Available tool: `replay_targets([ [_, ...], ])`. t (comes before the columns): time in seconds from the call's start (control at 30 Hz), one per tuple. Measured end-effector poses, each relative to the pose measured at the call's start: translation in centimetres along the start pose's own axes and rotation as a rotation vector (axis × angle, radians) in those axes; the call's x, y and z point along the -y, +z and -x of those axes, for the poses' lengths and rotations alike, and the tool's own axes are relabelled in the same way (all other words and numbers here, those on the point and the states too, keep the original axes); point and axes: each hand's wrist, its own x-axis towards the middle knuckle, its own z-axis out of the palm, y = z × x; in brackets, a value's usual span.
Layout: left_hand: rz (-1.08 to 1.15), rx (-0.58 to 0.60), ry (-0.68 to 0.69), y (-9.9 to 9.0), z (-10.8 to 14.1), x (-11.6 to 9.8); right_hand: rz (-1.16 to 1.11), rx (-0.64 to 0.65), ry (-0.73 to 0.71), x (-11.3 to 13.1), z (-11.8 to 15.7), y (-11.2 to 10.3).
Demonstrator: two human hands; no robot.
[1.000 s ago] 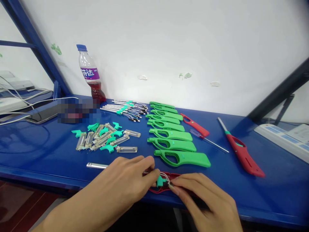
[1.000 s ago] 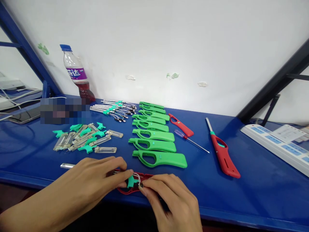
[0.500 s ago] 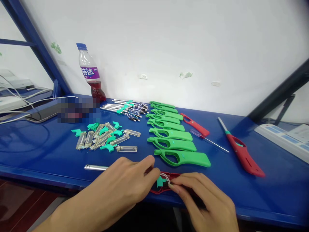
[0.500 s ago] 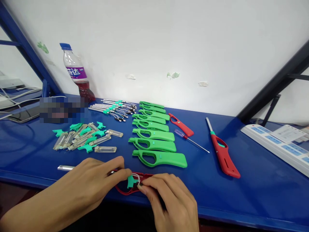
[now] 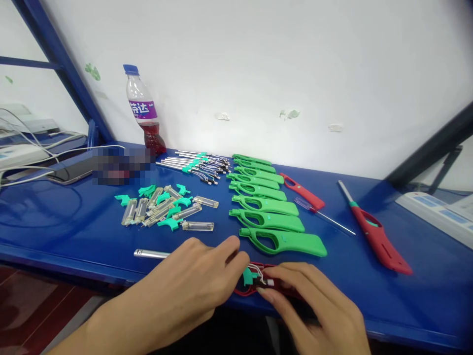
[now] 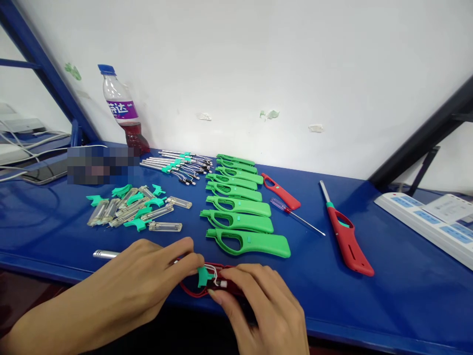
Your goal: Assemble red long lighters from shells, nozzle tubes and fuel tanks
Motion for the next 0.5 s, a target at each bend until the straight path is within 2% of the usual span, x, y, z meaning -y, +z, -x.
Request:
replay_targets([
  [0.2,-0.006,-0.018,0.006,0.05,-0.09,-0.14,0.008,-0.015,-0.036,0.05,-0.12,-0.02],
  [0.5,0.003,0.012,0.002,0.06,-0.06,0.05,-0.023,-0.043,0.007,0.46,0.07,0.19],
])
